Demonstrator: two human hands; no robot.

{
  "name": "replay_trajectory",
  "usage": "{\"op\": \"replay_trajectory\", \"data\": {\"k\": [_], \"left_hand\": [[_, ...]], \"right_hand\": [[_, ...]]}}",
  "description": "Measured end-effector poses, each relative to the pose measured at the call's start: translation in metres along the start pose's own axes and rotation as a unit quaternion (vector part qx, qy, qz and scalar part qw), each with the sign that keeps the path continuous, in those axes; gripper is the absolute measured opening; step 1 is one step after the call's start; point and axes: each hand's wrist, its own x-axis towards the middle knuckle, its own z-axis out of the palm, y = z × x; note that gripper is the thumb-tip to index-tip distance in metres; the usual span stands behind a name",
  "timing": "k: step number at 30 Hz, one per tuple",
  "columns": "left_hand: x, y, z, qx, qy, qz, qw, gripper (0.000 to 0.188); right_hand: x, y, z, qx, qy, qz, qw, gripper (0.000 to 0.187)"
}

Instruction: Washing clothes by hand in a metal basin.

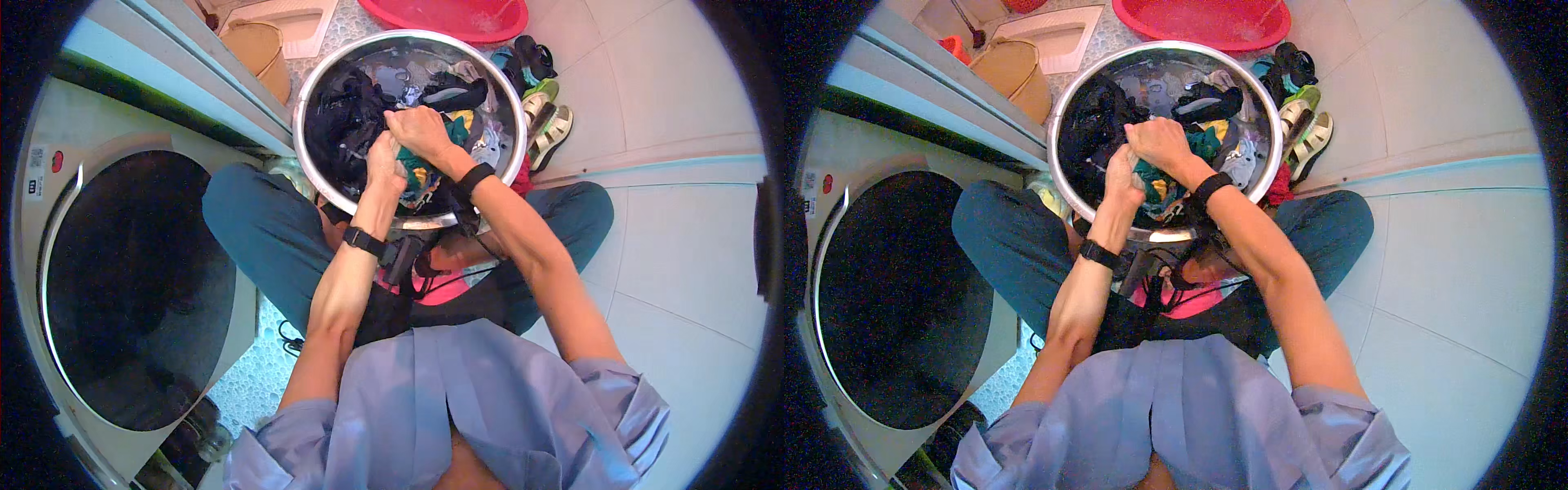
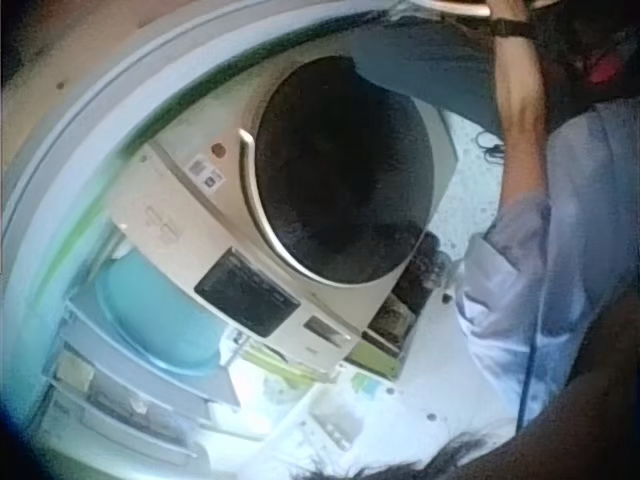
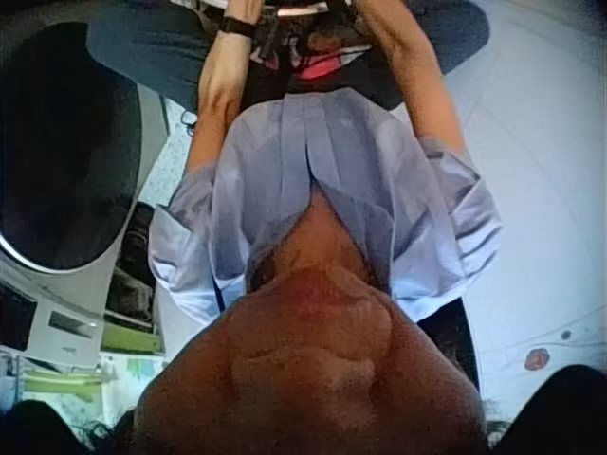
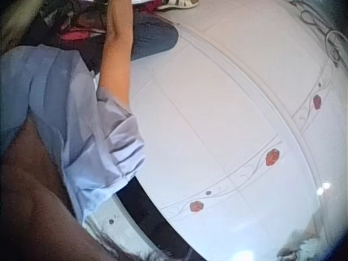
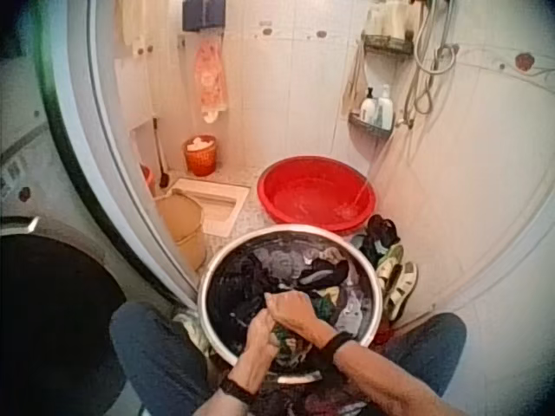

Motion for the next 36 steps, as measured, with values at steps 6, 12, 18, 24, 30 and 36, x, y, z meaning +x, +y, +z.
{"op": "replay_trajectory", "data": {"k": [6,12,18,24,30,36], "left_hand": [[-0.002,-0.011,-0.021,-0.173,-0.241,0.202,0.933,0.017],[0.000,0.002,-0.002,0.020,-0.040,-0.034,0.998,0.031],[-0.037,0.050,0.022,0.605,-0.038,0.124,0.786,0.051],[-0.028,0.062,0.009,0.493,-0.002,0.205,0.845,0.031],[-0.048,0.081,0.029,0.165,-0.084,0.171,0.968,0.028],[-0.066,0.100,0.042,-0.066,-0.176,0.147,0.971,0.035]], "right_hand": [[-0.029,-0.077,0.006,-0.158,0.031,-0.216,0.963,0.020],[-0.007,-0.004,-0.010,0.036,0.012,0.059,0.998,0.036],[0.027,0.004,-0.066,0.429,-0.208,0.153,0.866,0.053],[0.025,-0.012,-0.069,0.473,-0.186,-0.030,0.861,0.060],[-0.022,0.018,-0.034,0.263,-0.378,-0.016,0.888,0.055],[-0.053,0.073,-0.016,-0.004,-0.258,0.004,0.966,0.053]]}}
